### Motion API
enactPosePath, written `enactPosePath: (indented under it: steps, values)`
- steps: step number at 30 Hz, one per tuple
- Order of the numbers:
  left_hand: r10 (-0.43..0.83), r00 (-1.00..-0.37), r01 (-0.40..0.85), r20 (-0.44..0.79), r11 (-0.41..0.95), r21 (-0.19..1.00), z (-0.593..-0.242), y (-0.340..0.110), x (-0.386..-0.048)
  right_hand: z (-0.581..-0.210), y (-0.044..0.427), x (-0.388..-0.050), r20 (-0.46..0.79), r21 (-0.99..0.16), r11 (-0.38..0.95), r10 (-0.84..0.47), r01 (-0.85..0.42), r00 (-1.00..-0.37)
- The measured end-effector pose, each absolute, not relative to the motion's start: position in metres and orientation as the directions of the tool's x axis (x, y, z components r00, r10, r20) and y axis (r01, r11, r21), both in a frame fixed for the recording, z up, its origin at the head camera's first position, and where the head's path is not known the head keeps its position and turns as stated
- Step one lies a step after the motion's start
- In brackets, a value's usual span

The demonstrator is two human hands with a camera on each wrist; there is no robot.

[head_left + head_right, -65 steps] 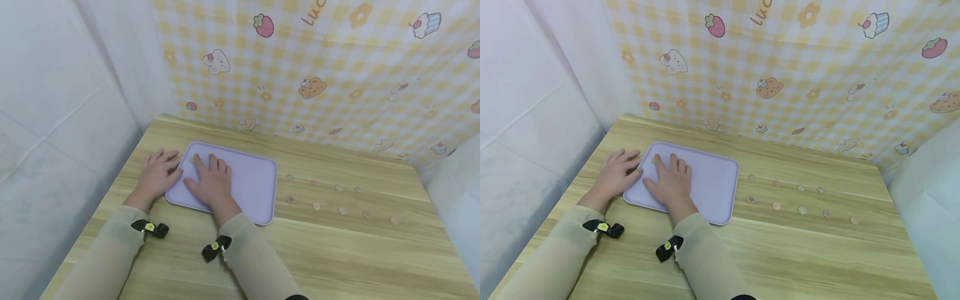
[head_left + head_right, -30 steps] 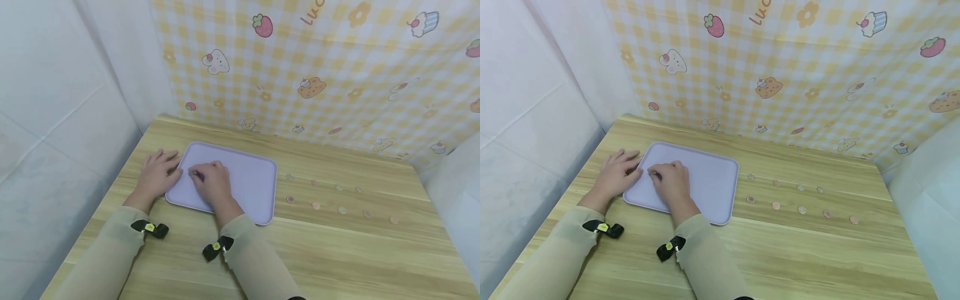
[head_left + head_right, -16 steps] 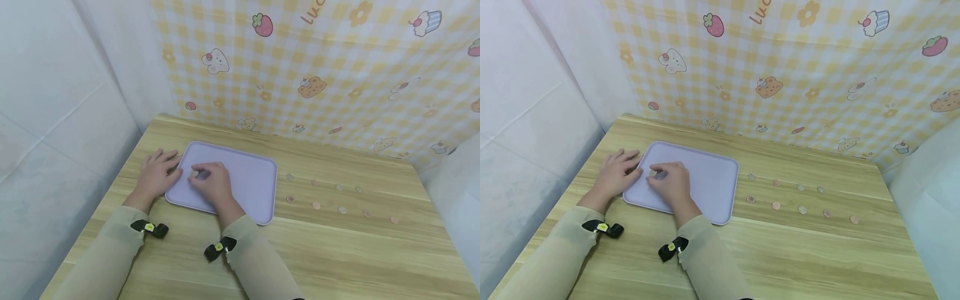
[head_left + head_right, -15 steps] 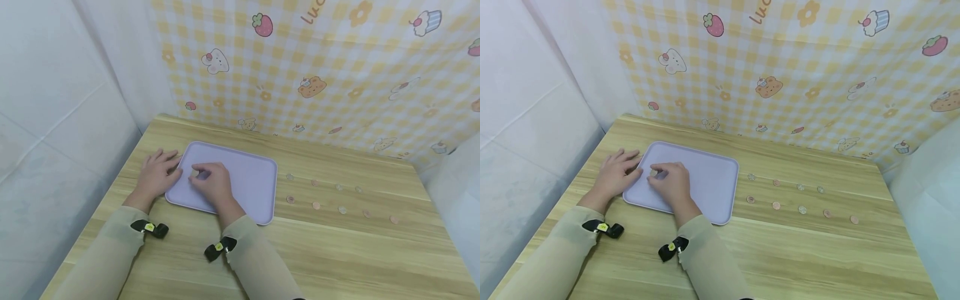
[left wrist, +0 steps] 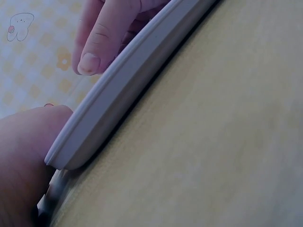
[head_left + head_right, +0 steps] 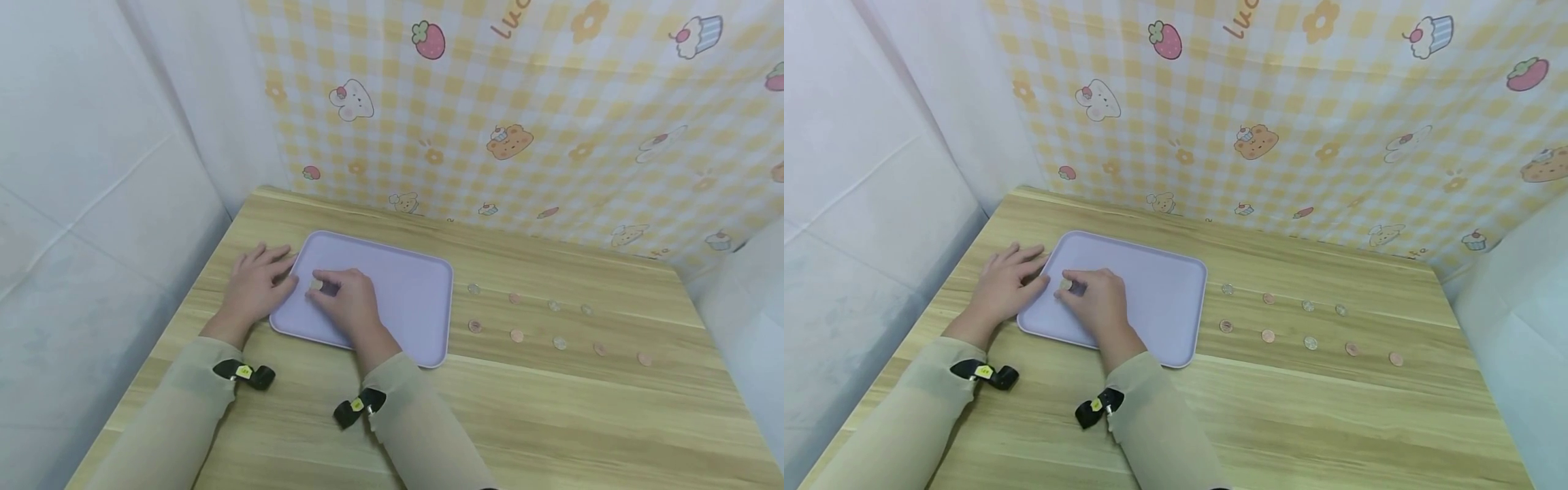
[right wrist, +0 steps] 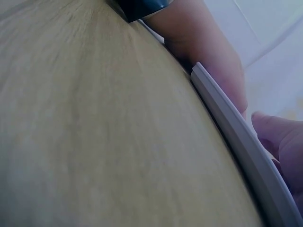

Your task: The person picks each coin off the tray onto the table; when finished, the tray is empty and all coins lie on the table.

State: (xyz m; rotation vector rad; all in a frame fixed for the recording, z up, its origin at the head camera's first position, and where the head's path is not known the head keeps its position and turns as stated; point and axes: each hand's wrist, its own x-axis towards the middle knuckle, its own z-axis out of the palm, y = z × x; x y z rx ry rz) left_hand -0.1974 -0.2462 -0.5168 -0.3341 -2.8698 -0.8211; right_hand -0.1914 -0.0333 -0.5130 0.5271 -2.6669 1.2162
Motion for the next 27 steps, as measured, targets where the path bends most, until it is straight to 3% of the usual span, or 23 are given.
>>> enactPosePath:
  steps: [10,27]
  values:
    - [0.172,-0.969,0.239,0.177,0.836,0.494,-0.518,-0.246,-0.199,-0.508,-0.022,-0.191,0.291,-0.79,0.494,-0.219,-0.363,-0.931]
    - [0.134,-0.976,0.207,0.174,0.829,0.52,-0.52,-0.245,-0.2,-0.51,0.014,-0.188,0.304,-0.78,0.452,-0.332,-0.433,-0.893]
